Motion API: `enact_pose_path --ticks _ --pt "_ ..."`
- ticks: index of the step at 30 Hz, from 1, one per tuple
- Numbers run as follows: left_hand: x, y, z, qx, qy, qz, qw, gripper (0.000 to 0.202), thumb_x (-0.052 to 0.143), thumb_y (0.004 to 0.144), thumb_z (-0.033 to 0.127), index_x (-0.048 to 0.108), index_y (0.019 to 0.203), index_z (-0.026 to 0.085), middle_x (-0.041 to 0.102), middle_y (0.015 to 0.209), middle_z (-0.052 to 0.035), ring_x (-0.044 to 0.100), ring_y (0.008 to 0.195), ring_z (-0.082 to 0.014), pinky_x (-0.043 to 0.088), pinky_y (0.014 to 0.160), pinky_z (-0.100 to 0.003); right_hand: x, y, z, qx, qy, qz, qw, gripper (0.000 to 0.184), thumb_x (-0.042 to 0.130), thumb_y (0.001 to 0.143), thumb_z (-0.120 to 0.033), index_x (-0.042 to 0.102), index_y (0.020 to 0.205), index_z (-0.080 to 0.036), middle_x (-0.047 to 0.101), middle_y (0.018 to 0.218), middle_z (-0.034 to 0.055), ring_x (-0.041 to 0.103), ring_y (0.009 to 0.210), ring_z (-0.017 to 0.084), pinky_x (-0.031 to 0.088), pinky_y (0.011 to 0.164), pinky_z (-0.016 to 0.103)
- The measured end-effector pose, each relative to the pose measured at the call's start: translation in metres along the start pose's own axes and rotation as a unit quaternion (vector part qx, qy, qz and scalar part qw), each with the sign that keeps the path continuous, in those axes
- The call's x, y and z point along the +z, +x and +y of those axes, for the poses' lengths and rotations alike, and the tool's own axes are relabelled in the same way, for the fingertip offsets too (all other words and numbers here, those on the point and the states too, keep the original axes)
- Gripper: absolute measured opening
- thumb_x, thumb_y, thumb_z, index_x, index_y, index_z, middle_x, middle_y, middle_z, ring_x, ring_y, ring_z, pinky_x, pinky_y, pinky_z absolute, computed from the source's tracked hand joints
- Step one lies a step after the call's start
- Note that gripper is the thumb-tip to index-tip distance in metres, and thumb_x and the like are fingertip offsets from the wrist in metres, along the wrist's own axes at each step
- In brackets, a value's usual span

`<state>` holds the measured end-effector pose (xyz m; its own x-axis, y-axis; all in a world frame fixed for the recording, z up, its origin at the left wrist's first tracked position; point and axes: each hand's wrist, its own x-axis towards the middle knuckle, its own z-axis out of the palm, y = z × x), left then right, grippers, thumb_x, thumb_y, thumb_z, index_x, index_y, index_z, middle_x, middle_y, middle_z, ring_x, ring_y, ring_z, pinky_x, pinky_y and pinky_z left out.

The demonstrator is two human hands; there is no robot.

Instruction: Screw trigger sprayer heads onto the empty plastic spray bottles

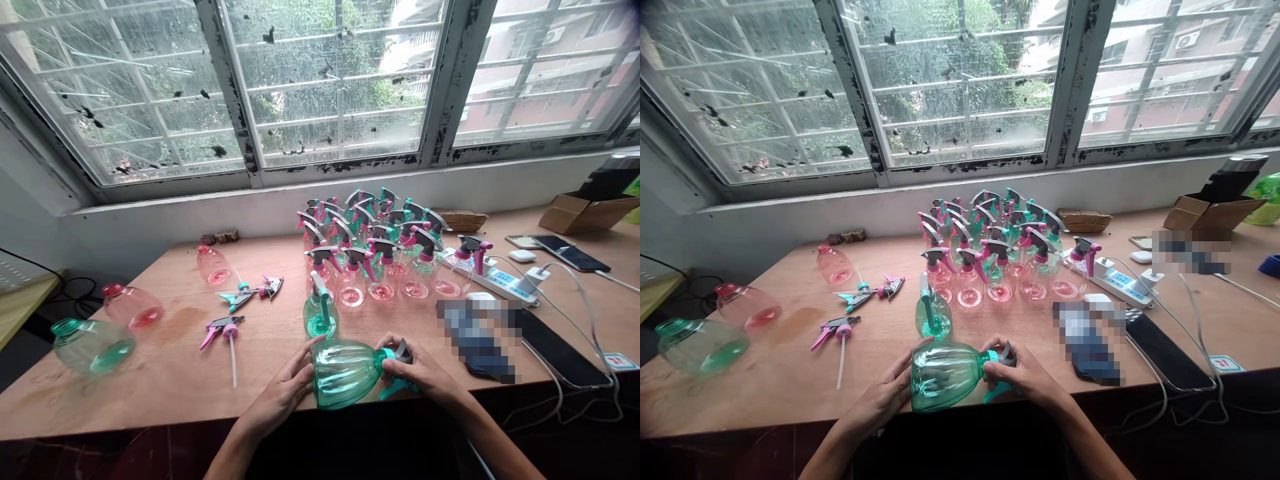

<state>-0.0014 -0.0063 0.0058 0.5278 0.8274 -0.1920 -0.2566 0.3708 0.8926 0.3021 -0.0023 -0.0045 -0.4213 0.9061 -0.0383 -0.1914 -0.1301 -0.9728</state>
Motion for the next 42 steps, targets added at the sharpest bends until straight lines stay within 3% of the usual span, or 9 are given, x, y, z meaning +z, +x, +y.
enact_pose_path --ticks 6,14,23,26,31,35,39,42 --pt "0.001 0.002 -0.002 -0.017 0.027 -0.023 0.999 0.05 0.059 0.097 0.049 0.061 0.139 0.022 0.067 0.139 -0.013 0.054 0.138 -0.0328 0.036 0.12 -0.052 -0.001 0.001 0.001 -0.004 0.002 -0.001 1.0 0.036 0.081 0.083 -0.045 0.061 0.101 -0.021 0.073 0.071 -0.0011 0.069 0.067 0.019 0.057 0.065 0.031" --pt "0.002 -0.001 0.007 0.017 0.078 -0.014 0.997 0.049 0.072 0.091 0.038 0.064 0.137 0.025 0.06 0.149 -0.0078 0.041 0.148 -0.0323 0.021 0.128 -0.047 -0.003 0.002 0.003 -0.016 -0.014 0.018 1.0 0.037 0.079 0.085 -0.048 0.061 0.103 -0.02 0.072 0.07 -0.0007 0.069 0.067 0.02 0.056 0.064 0.03" --pt "-0.008 0.001 -0.008 -0.024 0.027 -0.022 0.999 0.052 0.062 0.097 0.045 0.053 0.146 0.03 0.067 0.139 -0.009 0.062 0.128 -0.0297 0.039 0.117 -0.048 -0.003 0.002 0.004 -0.003 0.004 0.001 1.0 0.037 0.082 0.084 -0.044 0.061 0.101 -0.019 0.072 0.074 -0.0004 0.069 0.068 0.019 0.058 0.066 0.032" --pt "-0.007 0.002 -0.006 -0.019 0.042 -0.02 0.999 0.053 0.062 0.096 0.047 0.053 0.146 0.03 0.067 0.139 -0.0098 0.062 0.129 -0.0308 0.038 0.118 -0.049 -0.005 0.002 0.006 0.002 0.007 -0.009 1.0 0.036 0.081 0.084 -0.043 0.062 0.101 -0.018 0.072 0.075 -0.0002 0.069 0.069 0.018 0.059 0.068 0.032" --pt "0.004 -0.001 0.009 0.002 0.07 -0.037 0.997 0.058 0.072 0.091 0.039 0.055 0.145 0.029 0.058 0.15 -0.0074 0.048 0.143 -0.0315 0.026 0.125 -0.046 -0.005 0.003 0.006 0.0 0.009 0.001 1.0 0.037 0.082 0.084 -0.043 0.061 0.101 -0.018 0.072 0.073 -0.0011 0.069 0.067 0.017 0.058 0.065 0.03" --pt "0.008 -0.003 0.013 -0.003 0.053 -0.055 0.997 0.065 0.072 0.091 0.04 0.046 0.15 0.034 0.056 0.152 -0.0066 0.048 0.143 -0.0322 0.028 0.124 -0.049 -0.002 0.003 0.003 -0.005 0.006 -0.005 1.0 0.037 0.081 0.083 -0.045 0.062 0.099 -0.017 0.071 0.073 -0.0015 0.069 0.065 0.017 0.058 0.064 0.029" --pt "0.005 -0.001 0.006 -0.012 0.048 -0.056 0.997 0.062 0.072 0.088 0.051 0.056 0.144 0.028 0.057 0.15 -0.0091 0.046 0.143 -0.0345 0.032 0.122 -0.05 -0.002 0.002 0.001 -0.005 -0.012 -0.016 1.0 0.038 0.081 0.082 -0.048 0.064 0.097 -0.017 0.071 0.072 -0.0011 0.069 0.065 0.017 0.055 0.062 0.027" --pt "0.003 0.0 0.005 -0.021 0.059 -0.054 0.997 0.056 0.076 0.086 0.044 0.062 0.137 0.027 0.063 0.144 -0.0094 0.05 0.139 -0.0347 0.034 0.12 -0.05 -0.003 0.002 0.0 -0.006 -0.02 -0.011 1.0 0.04 0.08 0.081 -0.051 0.064 0.096 -0.017 0.07 0.071 -0.0009 0.069 0.065 0.018 0.054 0.06 0.027"
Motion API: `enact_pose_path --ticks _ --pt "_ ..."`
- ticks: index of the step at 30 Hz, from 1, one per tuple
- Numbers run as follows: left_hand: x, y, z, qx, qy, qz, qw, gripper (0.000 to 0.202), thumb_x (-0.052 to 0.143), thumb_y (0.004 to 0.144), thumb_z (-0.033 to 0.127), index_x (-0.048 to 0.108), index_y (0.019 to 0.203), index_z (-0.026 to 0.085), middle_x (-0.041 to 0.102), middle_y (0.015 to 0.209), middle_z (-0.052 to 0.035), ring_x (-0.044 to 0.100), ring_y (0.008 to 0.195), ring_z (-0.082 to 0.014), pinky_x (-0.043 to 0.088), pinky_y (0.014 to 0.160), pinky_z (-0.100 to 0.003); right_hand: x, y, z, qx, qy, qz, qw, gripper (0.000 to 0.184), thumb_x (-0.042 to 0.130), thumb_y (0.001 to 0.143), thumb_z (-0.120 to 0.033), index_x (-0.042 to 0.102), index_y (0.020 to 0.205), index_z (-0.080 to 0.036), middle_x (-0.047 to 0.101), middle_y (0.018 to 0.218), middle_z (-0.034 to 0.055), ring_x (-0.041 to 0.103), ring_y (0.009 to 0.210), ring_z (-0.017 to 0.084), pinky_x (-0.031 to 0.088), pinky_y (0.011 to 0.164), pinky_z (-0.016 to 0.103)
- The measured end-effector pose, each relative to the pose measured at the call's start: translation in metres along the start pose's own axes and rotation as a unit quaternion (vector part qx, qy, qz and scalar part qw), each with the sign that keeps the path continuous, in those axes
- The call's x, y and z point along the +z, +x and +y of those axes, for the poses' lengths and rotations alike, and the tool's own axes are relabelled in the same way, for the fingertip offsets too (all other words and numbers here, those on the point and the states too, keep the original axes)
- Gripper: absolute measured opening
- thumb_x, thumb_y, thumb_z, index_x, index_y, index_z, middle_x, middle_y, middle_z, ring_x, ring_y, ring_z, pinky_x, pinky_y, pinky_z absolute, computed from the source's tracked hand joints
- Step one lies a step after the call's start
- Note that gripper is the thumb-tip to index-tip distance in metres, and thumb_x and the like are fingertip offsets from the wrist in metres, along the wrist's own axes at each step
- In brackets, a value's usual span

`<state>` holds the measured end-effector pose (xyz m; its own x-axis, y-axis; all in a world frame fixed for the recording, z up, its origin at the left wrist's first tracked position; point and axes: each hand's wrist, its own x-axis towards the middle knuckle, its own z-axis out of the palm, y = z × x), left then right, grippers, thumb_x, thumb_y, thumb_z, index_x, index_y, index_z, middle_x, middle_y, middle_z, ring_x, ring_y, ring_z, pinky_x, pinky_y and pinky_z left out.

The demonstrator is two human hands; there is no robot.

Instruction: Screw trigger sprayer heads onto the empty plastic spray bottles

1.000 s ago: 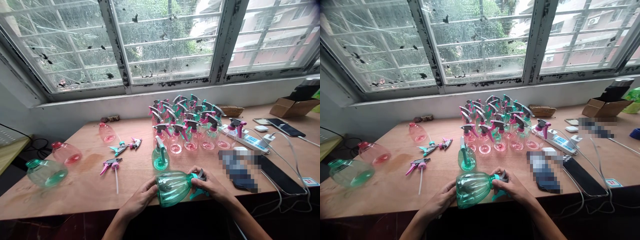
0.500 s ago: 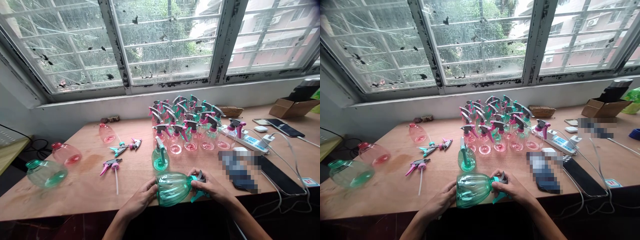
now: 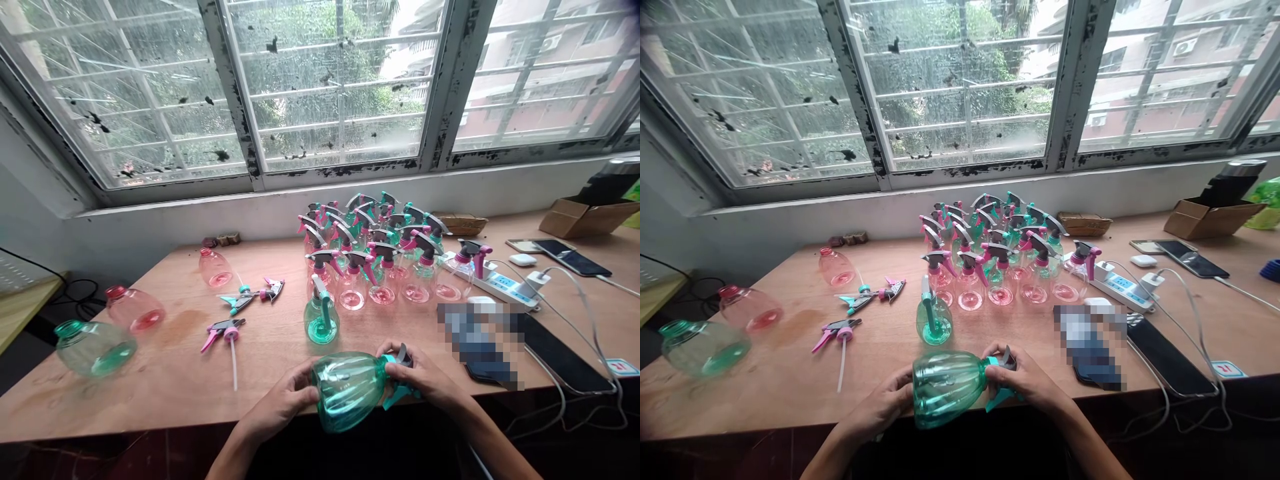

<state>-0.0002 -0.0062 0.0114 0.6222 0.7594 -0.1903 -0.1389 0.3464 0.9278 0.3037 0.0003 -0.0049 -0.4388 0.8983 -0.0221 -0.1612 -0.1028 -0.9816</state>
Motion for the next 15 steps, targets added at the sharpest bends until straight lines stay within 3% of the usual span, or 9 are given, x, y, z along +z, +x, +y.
enact_pose_path --ticks 3,8,15 --pt "0.0012 -0.0007 0.0023 -0.003 0.002 -0.002 1.0 0.066 0.086 0.076 0.029 0.061 0.137 0.03 0.064 0.143 -0.007 0.05 0.139 -0.0344 0.038 0.116 -0.048 0.0 -0.0006 0.0006 0.0 0.001 0.012 1.0 0.041 0.079 0.082 -0.052 0.064 0.096 -0.018 0.069 0.07 -0.0012 0.07 0.064 0.019 0.055 0.059 0.027" --pt "0.0023 -0.0006 0.0032 0.013 -0.018 0.006 1.0 0.08 0.088 0.071 0.018 0.056 0.141 0.035 0.053 0.154 -0.0049 0.046 0.143 -0.0339 0.039 0.114 -0.046 -0.0012 0.0001 0.0036 -0.004 0.005 0.018 1.0 0.039 0.08 0.082 -0.051 0.065 0.094 -0.017 0.068 0.072 -0.0016 0.068 0.065 0.018 0.055 0.06 0.027" --pt "-0.0014 0.004 -0.0017 0.083 -0.026 0.016 0.996 0.076 0.091 0.07 0.033 0.059 0.14 0.031 0.054 0.152 -0.0083 0.044 0.143 -0.0356 0.032 0.119 -0.047 0.0017 0.002 -0.0004 0.003 0.023 -0.005 1.0 0.042 0.083 0.078 -0.051 0.064 0.092 -0.016 0.07 0.072 -0.0009 0.07 0.063 0.018 0.056 0.061 0.028"
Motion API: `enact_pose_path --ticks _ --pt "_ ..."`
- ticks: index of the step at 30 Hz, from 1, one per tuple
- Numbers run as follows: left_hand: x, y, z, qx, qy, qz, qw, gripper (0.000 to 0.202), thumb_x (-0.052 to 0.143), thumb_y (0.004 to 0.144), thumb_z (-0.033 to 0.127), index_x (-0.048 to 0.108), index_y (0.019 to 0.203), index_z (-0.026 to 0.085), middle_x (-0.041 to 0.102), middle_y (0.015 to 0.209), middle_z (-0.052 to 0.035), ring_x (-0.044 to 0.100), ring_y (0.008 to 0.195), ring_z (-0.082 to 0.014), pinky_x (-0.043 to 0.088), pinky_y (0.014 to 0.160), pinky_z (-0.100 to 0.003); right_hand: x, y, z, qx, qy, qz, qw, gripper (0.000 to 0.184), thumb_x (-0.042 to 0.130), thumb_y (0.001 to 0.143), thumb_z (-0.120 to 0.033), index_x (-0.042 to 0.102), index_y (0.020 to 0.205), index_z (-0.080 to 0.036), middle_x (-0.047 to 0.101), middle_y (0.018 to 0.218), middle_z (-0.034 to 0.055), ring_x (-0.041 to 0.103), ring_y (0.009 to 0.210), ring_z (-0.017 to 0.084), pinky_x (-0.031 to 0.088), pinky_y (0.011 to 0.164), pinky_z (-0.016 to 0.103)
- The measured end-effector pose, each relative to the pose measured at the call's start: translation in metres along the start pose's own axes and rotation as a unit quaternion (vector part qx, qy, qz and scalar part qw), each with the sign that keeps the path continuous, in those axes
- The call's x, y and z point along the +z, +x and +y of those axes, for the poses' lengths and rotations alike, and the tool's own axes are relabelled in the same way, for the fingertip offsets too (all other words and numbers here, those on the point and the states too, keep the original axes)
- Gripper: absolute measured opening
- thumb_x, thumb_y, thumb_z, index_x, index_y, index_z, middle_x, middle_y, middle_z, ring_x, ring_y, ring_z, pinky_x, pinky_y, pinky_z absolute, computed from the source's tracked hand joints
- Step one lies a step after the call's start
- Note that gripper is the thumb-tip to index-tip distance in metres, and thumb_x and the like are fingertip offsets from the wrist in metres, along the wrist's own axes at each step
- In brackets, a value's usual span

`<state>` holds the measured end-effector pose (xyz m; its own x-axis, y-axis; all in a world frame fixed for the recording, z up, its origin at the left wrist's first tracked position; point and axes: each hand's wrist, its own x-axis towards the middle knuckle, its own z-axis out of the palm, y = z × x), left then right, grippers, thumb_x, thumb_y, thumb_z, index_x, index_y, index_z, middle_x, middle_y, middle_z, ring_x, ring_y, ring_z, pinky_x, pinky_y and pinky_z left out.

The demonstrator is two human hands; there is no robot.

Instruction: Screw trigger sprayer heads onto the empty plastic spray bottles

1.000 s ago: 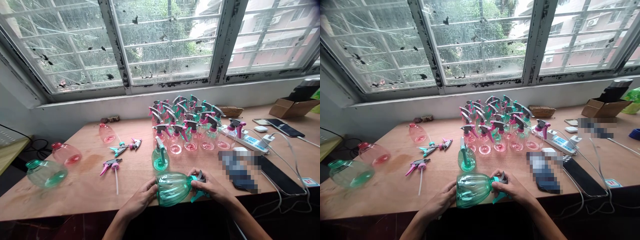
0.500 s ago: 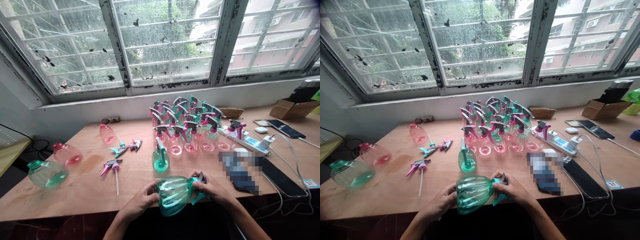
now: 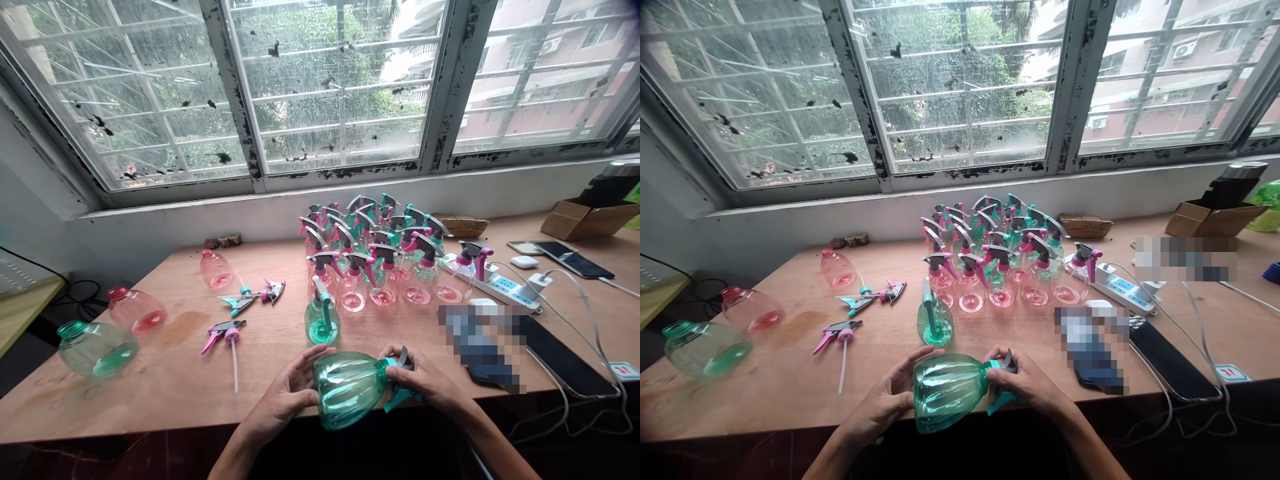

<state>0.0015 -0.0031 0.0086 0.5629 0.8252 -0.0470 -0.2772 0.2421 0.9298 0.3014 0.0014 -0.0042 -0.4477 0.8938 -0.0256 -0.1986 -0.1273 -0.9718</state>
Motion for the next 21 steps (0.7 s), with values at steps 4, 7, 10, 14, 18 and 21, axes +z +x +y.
enact_pose_path --ticks 4,7,10,14,18,21 --pt "0.0053 0.0008 0.0069 -0.003 0.03 -0.01 0.999 0.074 0.088 0.072 0.046 0.061 0.139 0.027 0.058 0.147 -0.01 0.048 0.139 -0.0374 0.033 0.118 -0.048 0.0006 -0.0007 0.0 0.008 0.002 -0.011 1.0 0.041 0.083 0.079 -0.05 0.064 0.09 -0.016 0.072 0.071 0.0001 0.072 0.064 0.019 0.055 0.061 0.027" --pt "0.0058 -0.0023 0.0102 -0.02 0.058 -0.023 0.998 0.073 0.086 0.075 0.047 0.06 0.139 0.025 0.061 0.144 -0.0113 0.048 0.139 -0.0384 0.036 0.117 -0.049 -0.0005 -0.0015 0.0026 0.012 -0.003 -0.012 1.0 0.043 0.083 0.078 -0.053 0.064 0.086 -0.015 0.072 0.069 0.0012 0.072 0.062 0.019 0.056 0.059 0.026" --pt "0.0008 -0.0072 0.0068 -0.051 0.044 -0.035 0.997 0.066 0.079 0.084 0.043 0.054 0.144 0.032 0.06 0.146 -0.0098 0.051 0.138 -0.0364 0.042 0.112 -0.049 -0.0006 -0.0025 0.0039 0.023 -0.002 -0.023 0.999 0.048 0.081 0.078 -0.058 0.064 0.082 -0.013 0.072 0.066 0.003 0.073 0.06 0.019 0.057 0.057 0.027" --pt "-0.0031 -0.0081 0.0007 -0.043 0.021 -0.027 0.998 0.065 0.074 0.089 0.042 0.047 0.148 0.039 0.056 0.15 -0.0079 0.051 0.139 -0.0342 0.042 0.112 -0.05 0.0007 -0.0031 0.0041 0.036 -0.005 -0.021 0.999 0.051 0.081 0.077 -0.06 0.063 0.08 -0.012 0.074 0.064 0.0049 0.074 0.058 0.019 0.058 0.054 0.026" --pt "0.0019 -0.0028 0.0043 -0.009 0.021 -0.024 0.999 0.075 0.083 0.078 0.049 0.054 0.145 0.03 0.051 0.154 -0.0108 0.048 0.139 -0.039 0.039 0.115 -0.051 0.0006 -0.0018 0.0057 0.045 -0.009 -0.019 0.999 0.052 0.079 0.078 -0.062 0.064 0.08 -0.012 0.076 0.065 0.0071 0.076 0.059 0.021 0.059 0.056 0.028" --pt "0.0049 -0.0023 0.009 -0.013 0.06 -0.026 0.998 0.065 0.078 0.082 0.048 0.06 0.14 0.023 0.056 0.15 -0.0135 0.048 0.139 -0.0391 0.034 0.119 -0.052 0.0004 -0.0006 0.0077 0.044 -0.009 -0.013 0.999 0.052 0.078 0.078 -0.063 0.064 0.08 -0.013 0.076 0.064 0.0063 0.075 0.059 0.021 0.06 0.057 0.03"
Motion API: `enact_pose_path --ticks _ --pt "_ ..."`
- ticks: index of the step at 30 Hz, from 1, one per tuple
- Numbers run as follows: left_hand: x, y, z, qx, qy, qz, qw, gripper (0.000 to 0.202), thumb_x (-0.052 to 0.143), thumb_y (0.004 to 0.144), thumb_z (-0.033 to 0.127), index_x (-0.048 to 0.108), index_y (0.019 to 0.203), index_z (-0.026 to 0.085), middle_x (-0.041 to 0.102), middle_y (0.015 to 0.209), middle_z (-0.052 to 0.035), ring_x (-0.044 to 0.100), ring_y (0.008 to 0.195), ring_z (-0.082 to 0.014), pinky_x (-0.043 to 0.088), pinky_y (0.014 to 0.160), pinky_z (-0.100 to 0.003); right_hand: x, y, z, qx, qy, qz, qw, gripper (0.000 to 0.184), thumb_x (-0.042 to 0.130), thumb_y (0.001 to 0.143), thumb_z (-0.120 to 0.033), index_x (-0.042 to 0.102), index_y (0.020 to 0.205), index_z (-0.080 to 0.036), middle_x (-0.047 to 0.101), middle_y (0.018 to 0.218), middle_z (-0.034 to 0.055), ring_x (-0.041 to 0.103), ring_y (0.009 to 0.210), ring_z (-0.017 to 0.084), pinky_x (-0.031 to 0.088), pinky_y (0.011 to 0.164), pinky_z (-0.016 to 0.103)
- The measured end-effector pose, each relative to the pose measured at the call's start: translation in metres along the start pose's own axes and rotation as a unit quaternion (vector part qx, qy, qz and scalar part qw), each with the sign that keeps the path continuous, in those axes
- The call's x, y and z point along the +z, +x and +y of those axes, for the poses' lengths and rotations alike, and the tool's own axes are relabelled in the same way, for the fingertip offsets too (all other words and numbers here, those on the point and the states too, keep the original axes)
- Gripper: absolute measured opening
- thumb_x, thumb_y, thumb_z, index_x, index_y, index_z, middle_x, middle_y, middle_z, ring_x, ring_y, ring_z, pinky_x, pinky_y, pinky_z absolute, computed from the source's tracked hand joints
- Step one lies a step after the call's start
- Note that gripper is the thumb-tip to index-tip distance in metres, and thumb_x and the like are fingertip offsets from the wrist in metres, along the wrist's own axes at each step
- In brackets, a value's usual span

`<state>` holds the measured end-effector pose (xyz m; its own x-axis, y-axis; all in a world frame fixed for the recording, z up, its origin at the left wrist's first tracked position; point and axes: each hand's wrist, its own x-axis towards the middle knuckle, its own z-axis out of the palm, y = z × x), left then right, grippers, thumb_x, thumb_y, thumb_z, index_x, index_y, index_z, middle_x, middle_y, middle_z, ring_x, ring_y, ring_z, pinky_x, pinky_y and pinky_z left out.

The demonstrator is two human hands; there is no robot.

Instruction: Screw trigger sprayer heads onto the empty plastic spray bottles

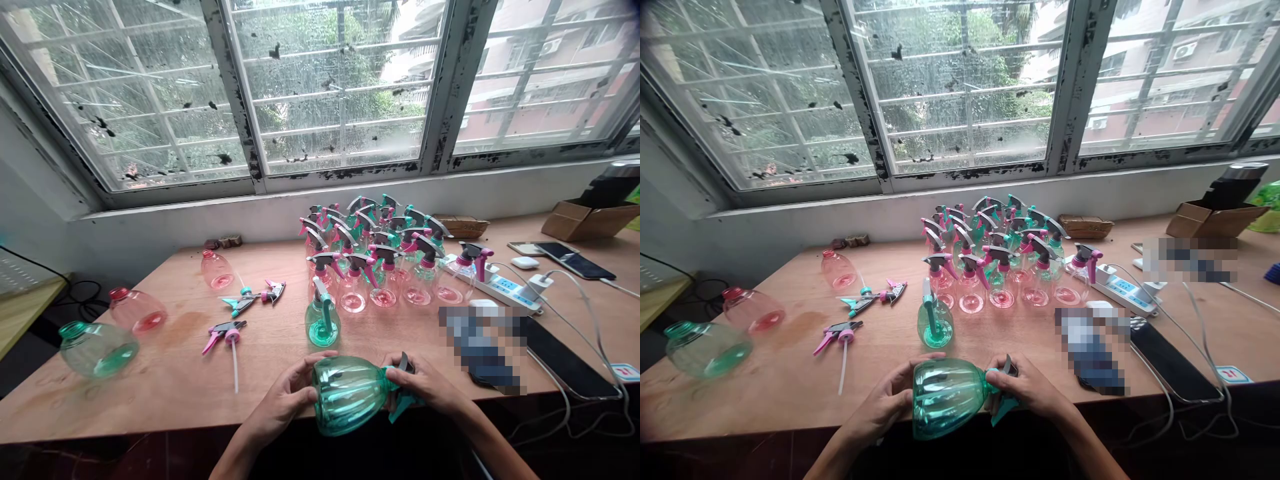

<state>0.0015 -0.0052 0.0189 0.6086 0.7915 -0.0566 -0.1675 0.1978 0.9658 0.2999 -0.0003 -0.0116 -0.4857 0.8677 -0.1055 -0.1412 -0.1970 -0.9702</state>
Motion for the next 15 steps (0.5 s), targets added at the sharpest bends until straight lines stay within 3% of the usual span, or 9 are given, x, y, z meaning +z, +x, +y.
enact_pose_path --ticks 4,7,9,12,15 --pt "-0.001 -0.003 -0.001 0.0 -0.01 -0.004 1.0 0.059 0.071 0.09 0.04 0.053 0.146 0.03 0.05 0.155 -0.0111 0.048 0.141 -0.0357 0.033 0.12 -0.052 0.0 0.0 0.003 -0.014 -0.008 0.007 1.0 0.048 0.078 0.081 -0.059 0.064 0.079 -0.014 0.075 0.066 0.0047 0.075 0.06 0.021 0.061 0.058 0.031" --pt "-0.005 -0.003 -0.005 0.002 -0.04 0.003 0.999 0.072 0.076 0.087 0.041 0.044 0.151 0.036 0.045 0.16 -0.0088 0.049 0.14 -0.0356 0.034 0.119 -0.053 -0.001 -0.001 0.003 -0.009 -0.006 0.003 1.0 0.048 0.08 0.079 -0.059 0.063 0.08 -0.013 0.075 0.067 0.0049 0.075 0.06 0.021 0.06 0.057 0.029" --pt "-0.007 -0.003 -0.008 -0.022 -0.037 -0.001 0.999 0.075 0.078 0.084 0.045 0.046 0.15 0.034 0.054 0.153 -0.01 0.052 0.137 -0.0362 0.036 0.118 -0.053 -0.001 -0.001 0.002 -0.005 -0.004 -0.002 1.0 0.05 0.08 0.078 -0.06 0.063 0.081 -0.013 0.076 0.066 0.0057 0.075 0.06 0.02 0.059 0.056 0.028" --pt "-0.01 -0.005 -0.01 -0.076 -0.016 -0.013 0.997 0.059 0.071 0.09 0.046 0.057 0.144 0.027 0.067 0.138 -0.0122 0.059 0.13 -0.0365 0.041 0.114 -0.053 0.0 -0.002 -0.002 -0.007 0.0 -0.009 1.0 0.051 0.079 0.079 -0.061 0.063 0.08 -0.012 0.077 0.065 0.0074 0.076 0.06 0.022 0.059 0.056 0.028" --pt "-0.007 -0.007 -0.007 -0.083 -0.016 -0.017 0.996 0.056 0.071 0.091 0.041 0.056 0.144 0.029 0.065 0.141 -0.0109 0.059 0.129 -0.0361 0.044 0.111 -0.052 0.001 -0.002 -0.005 -0.005 0.006 -0.01 1.0 0.051 0.08 0.078 -0.06 0.063 0.079 -0.013 0.076 0.064 0.0067 0.076 0.059 0.021 0.06 0.055 0.028"
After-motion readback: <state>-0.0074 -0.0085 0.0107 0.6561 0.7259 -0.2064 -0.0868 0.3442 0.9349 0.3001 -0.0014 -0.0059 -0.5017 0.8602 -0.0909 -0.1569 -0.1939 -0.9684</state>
